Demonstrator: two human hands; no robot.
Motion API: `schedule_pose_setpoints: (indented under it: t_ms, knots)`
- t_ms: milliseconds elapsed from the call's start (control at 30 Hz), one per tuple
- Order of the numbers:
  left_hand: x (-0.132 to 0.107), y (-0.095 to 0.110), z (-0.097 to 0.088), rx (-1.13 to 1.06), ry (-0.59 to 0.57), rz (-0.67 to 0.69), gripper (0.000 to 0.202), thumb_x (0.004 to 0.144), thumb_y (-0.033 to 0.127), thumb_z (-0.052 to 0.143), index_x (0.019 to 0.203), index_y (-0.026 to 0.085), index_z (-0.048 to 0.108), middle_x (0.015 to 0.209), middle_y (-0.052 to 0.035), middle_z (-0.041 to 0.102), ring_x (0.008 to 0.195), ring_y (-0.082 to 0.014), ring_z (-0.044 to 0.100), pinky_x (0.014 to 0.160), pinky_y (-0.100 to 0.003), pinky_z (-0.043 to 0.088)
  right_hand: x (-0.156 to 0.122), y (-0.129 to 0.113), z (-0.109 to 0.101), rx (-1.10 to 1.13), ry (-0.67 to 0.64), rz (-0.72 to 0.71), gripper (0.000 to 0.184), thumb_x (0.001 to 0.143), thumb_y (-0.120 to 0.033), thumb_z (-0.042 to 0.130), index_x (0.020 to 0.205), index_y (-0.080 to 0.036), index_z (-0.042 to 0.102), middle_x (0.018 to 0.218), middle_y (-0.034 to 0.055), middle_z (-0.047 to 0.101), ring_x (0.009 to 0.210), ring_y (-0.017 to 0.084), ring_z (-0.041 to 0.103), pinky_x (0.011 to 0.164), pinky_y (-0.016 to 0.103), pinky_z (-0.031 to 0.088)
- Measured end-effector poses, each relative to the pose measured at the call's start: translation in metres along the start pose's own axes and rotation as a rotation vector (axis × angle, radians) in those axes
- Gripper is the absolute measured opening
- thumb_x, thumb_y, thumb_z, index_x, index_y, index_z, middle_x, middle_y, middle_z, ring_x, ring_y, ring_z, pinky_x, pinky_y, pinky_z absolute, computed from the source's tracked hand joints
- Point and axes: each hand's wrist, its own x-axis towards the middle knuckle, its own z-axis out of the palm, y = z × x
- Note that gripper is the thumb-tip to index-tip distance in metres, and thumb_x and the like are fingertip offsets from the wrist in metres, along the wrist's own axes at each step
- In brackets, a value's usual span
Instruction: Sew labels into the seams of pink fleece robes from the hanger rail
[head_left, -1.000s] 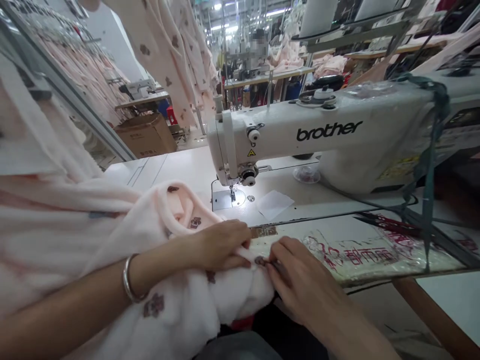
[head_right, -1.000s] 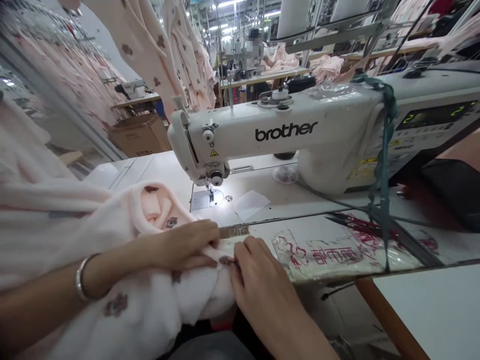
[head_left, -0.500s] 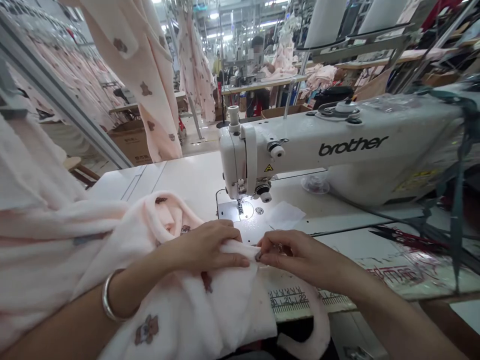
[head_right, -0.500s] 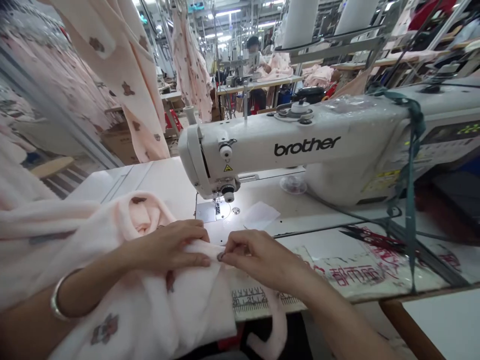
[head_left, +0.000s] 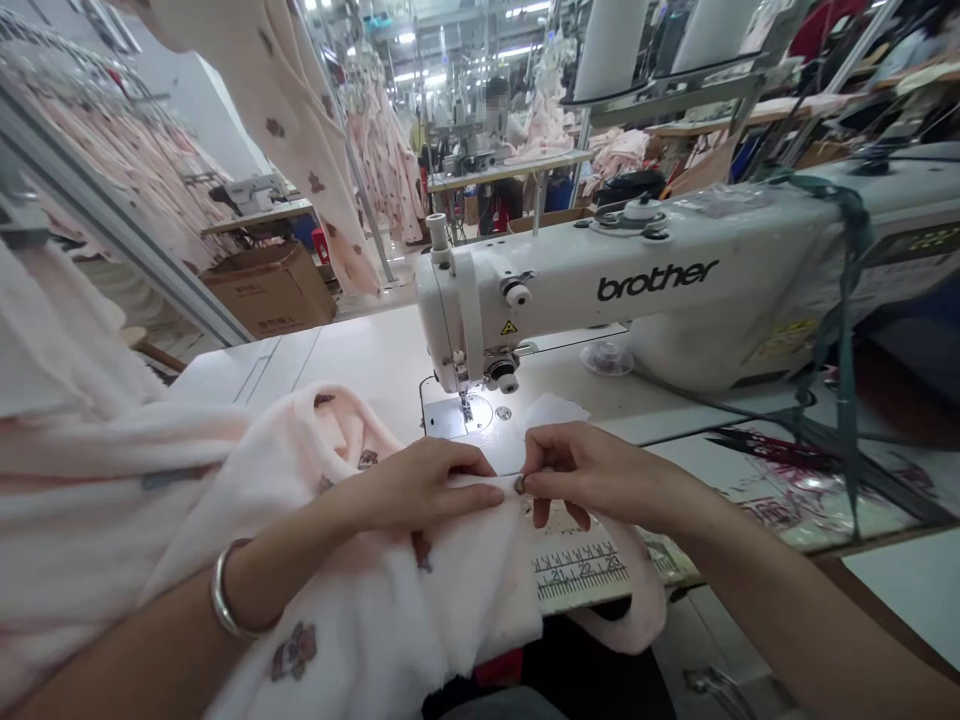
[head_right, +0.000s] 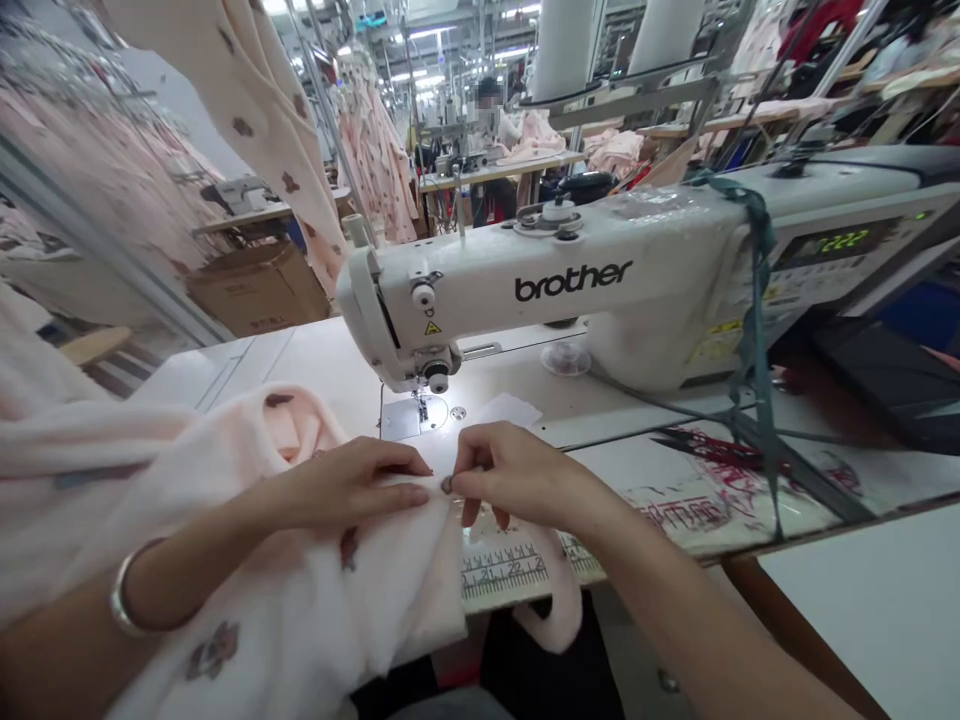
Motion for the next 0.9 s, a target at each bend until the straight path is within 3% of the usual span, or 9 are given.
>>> schedule_pose_setpoints:
  t_ms: [133, 233, 367, 433, 500, 567, 700, 800, 900]
  knots:
    - [0.001, -0.004, 0.002, -0.084, -0.003, -0.029, 0.031, 0.085, 0.047, 0.052, 0.095, 0.021, 0.066, 0.088, 0.0007, 0.067, 0.080, -0.0147, 0.059, 0.068, -0.023, 0.043, -0.002, 0.002, 0.000, -0.019, 0.003, -0.024, 0.014, 0.078, -0.026, 0.058, 0.073, -0.017, 0.048, 0.066, 0.0038, 0.063, 0.063, 0.016, 0.061, 0.044, 0.021, 0.040]
    - [0.001, -0.003, 0.008, -0.091, 0.073, -0.075, 0.025, 0.083, 0.042, 0.053, 0.089, 0.021, 0.065, 0.084, 0.0020, 0.066, 0.069, -0.0121, 0.058, 0.058, -0.021, 0.041, -0.006, 0.005, 0.001, -0.022, -0.002, -0.043, 0.013, 0.080, -0.027, 0.056, 0.077, -0.018, 0.049, 0.073, 0.0044, 0.064, 0.072, 0.018, 0.062, 0.049, 0.023, 0.043]
    - [-0.001, 0.002, 0.018, -0.020, 0.213, -0.098, 0.020, 0.079, 0.036, 0.056, 0.084, 0.020, 0.066, 0.072, 0.0021, 0.064, 0.062, -0.0113, 0.055, 0.055, -0.021, 0.038, -0.016, 0.009, 0.002, -0.144, 0.112, -0.058, 0.020, 0.083, -0.033, 0.056, 0.100, -0.024, 0.053, 0.096, 0.0014, 0.062, 0.084, 0.016, 0.058, 0.059, 0.024, 0.044]
    - [-0.001, 0.004, 0.021, -0.001, 0.262, -0.079, 0.018, 0.076, 0.034, 0.058, 0.083, 0.019, 0.068, 0.070, 0.0018, 0.064, 0.065, -0.0118, 0.055, 0.059, -0.021, 0.038, -0.019, 0.011, 0.004, -0.229, 0.149, -0.053, 0.022, 0.084, -0.037, 0.057, 0.102, -0.026, 0.055, 0.092, -0.0009, 0.062, 0.080, 0.014, 0.057, 0.062, 0.024, 0.043]
    - [0.000, 0.004, 0.022, -0.033, 0.277, -0.108, 0.019, 0.075, 0.034, 0.058, 0.082, 0.019, 0.068, 0.070, 0.0015, 0.064, 0.063, -0.0116, 0.053, 0.058, -0.021, 0.038, -0.016, 0.014, 0.007, -0.254, 0.150, -0.043, 0.016, 0.085, -0.038, 0.055, 0.091, -0.023, 0.059, 0.077, -0.0021, 0.061, 0.071, 0.012, 0.055, 0.060, 0.023, 0.041]
    - [0.003, 0.002, 0.022, -0.085, 0.282, -0.170, 0.020, 0.075, 0.035, 0.057, 0.079, 0.019, 0.068, 0.069, 0.0007, 0.064, 0.063, -0.0121, 0.053, 0.056, -0.022, 0.037, -0.006, 0.017, 0.007, -0.237, 0.153, -0.024, 0.017, 0.085, -0.035, 0.053, 0.081, -0.020, 0.060, 0.069, -0.0022, 0.060, 0.065, 0.011, 0.055, 0.057, 0.022, 0.040]
    - [0.022, -0.014, 0.012, -0.179, 0.303, -0.312, 0.023, 0.072, 0.039, 0.057, 0.068, 0.018, 0.063, 0.063, 0.0007, 0.058, 0.059, -0.0119, 0.049, 0.051, -0.021, 0.033, 0.032, 0.016, -0.005, -0.269, 0.155, 0.038, 0.016, 0.081, -0.034, 0.054, 0.079, -0.019, 0.058, 0.068, -0.0007, 0.064, 0.057, 0.011, 0.057, 0.052, 0.022, 0.041]
    - [0.042, -0.032, 0.000, -0.243, 0.285, -0.423, 0.025, 0.066, 0.038, 0.059, 0.055, 0.017, 0.050, 0.046, 0.0044, 0.037, 0.045, -0.0085, 0.031, 0.042, -0.023, 0.019, 0.063, 0.007, -0.015, -0.366, 0.170, 0.089, 0.013, 0.074, -0.030, 0.057, 0.068, -0.019, 0.056, 0.058, -0.0019, 0.058, 0.048, 0.011, 0.050, 0.045, 0.022, 0.036]
    - [0.056, -0.044, -0.009, -0.276, 0.283, -0.475, 0.031, 0.063, 0.033, 0.058, 0.048, 0.019, 0.034, 0.043, 0.0061, 0.020, 0.040, -0.0069, 0.017, 0.041, -0.025, 0.010, 0.082, -0.004, -0.021, -0.450, 0.230, 0.133, 0.022, 0.070, -0.027, 0.059, 0.054, -0.019, 0.047, 0.050, -0.0033, 0.048, 0.047, 0.010, 0.045, 0.043, 0.021, 0.031]
